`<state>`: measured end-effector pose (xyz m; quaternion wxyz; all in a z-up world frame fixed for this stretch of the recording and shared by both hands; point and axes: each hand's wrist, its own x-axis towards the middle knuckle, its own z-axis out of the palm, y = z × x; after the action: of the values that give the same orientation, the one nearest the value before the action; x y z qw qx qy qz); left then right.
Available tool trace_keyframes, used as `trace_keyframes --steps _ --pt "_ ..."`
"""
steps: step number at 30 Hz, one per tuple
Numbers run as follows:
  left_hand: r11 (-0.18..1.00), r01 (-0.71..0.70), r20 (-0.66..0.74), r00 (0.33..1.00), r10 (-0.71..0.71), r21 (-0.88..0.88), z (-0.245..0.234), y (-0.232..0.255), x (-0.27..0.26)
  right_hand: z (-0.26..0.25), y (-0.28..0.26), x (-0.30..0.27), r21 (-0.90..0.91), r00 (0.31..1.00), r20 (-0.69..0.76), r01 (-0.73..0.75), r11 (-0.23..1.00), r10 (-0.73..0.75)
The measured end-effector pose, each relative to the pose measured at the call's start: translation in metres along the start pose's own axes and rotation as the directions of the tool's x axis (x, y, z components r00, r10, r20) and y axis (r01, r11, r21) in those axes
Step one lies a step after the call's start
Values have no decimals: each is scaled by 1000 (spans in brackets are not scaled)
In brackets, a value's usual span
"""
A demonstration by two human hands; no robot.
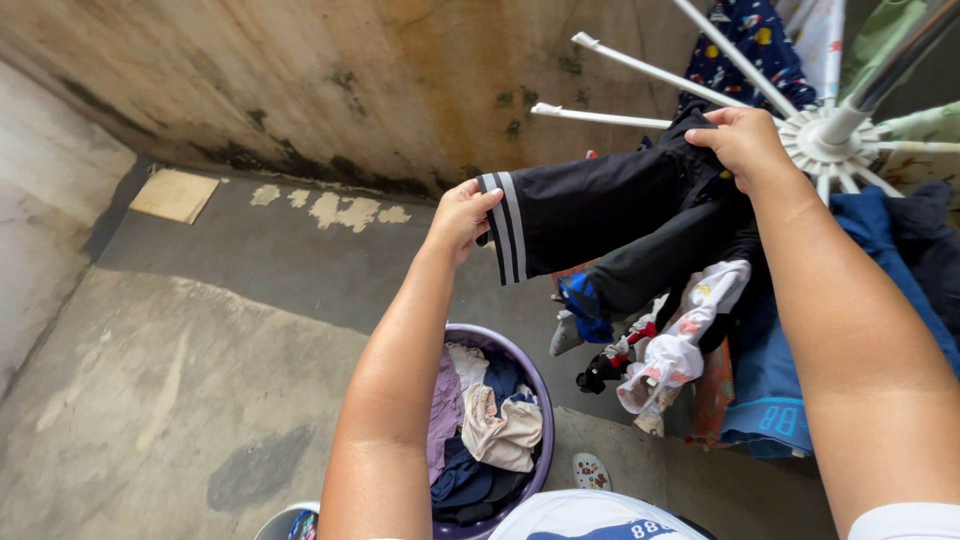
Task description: The person takes wet clothes from a purple basin, unfolds each item, and hangs them on a white radial drying rack. The person handles shirts, shorts, and underwear one at a time, spreading them over the rack's arms.
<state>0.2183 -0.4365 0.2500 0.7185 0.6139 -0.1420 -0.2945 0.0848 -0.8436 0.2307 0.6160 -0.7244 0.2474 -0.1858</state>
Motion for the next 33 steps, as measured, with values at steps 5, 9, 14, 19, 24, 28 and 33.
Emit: trace_keyframes --steps 5,9,14,19,24,28,33 --pt "956 47 -132 991 -9 288 20 -6 18 -38 15 -11 -423 979 -80 137 896 -188" --pt "953 -7 -154 986 56 302 23 -8 25 -45 12 -26 -765 791 192 491 416 -580" --pt "948 0 -110 993 37 319 22 -12 27 -32 -5 -40 -759 801 391 559 333 -453" --pt "950 11 -123 992 29 311 21 -13 26 -22 -21 -41 -939 892 344 330 -98 -295" --pt "944 -22 -125 990 66 328 25 -21 36 -22 -19 -40 -963 927 190 112 -246 -322" --pt "940 -76 -101 988 115 333 26 -31 41 -9 -23 -44 -975 939 136 69 -213 -317" --pt "925 -46 -160 980 114 377 24 -36 44 39 -40 -73 -931 878 334 364 24 -342"
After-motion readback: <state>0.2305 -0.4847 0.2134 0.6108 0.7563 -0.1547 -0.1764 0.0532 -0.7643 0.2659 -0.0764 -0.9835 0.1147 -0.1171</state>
